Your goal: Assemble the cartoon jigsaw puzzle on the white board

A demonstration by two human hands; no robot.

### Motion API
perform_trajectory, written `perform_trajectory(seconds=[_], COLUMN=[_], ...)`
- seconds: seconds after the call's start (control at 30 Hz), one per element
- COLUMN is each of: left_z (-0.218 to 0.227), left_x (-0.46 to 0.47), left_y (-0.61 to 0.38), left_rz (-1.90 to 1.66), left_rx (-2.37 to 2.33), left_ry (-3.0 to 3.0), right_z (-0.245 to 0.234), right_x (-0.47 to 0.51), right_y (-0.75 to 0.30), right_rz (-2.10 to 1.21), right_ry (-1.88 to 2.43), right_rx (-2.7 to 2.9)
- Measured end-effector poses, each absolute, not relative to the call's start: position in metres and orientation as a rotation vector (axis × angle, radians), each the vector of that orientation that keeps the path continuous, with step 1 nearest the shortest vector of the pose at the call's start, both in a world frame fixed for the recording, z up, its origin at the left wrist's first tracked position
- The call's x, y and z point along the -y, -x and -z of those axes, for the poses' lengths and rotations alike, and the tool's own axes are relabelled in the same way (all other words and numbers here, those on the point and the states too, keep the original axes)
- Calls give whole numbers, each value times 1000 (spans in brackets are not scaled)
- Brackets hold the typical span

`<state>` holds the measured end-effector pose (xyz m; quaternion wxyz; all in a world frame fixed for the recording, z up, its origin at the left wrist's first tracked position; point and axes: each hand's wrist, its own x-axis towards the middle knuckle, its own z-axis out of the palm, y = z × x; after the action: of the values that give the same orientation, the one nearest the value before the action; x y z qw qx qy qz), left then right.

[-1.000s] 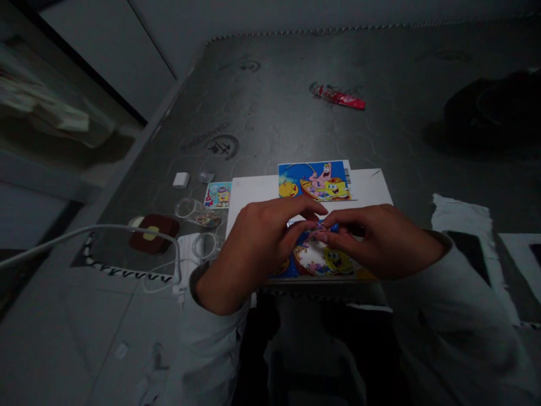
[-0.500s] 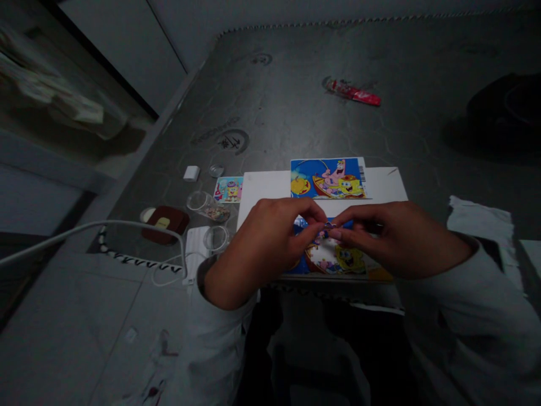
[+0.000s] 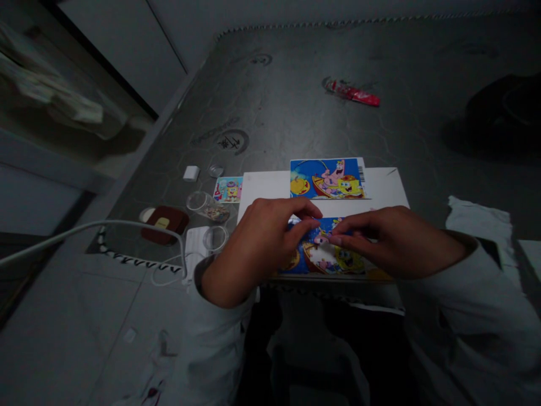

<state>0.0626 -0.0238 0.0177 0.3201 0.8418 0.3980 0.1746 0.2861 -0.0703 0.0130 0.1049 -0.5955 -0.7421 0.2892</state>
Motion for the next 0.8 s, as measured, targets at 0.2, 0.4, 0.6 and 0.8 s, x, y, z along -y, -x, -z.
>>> perform_trajectory(seconds=[0.2, 0.4, 0.6, 0.8], left_z=[-13, -13, -13, -12], left_x=[22, 25, 27, 28], left_y=[-58, -63, -68, -68], left_rz=[-355, -348, -405, -442], left_rx=[-1044, -1004, -974, -927], left_ry=[-2254, -2273, -2235, -2261], right_z=[-13, -13, -11, -16], right_x=[70, 70, 71, 69], right_y=[-289, -288, -287, -286], right_rz=[-863, -839, -849, -843], right_ry=[1726, 1725, 1730, 1733], right_rx=[2185, 2228, 2254, 2161])
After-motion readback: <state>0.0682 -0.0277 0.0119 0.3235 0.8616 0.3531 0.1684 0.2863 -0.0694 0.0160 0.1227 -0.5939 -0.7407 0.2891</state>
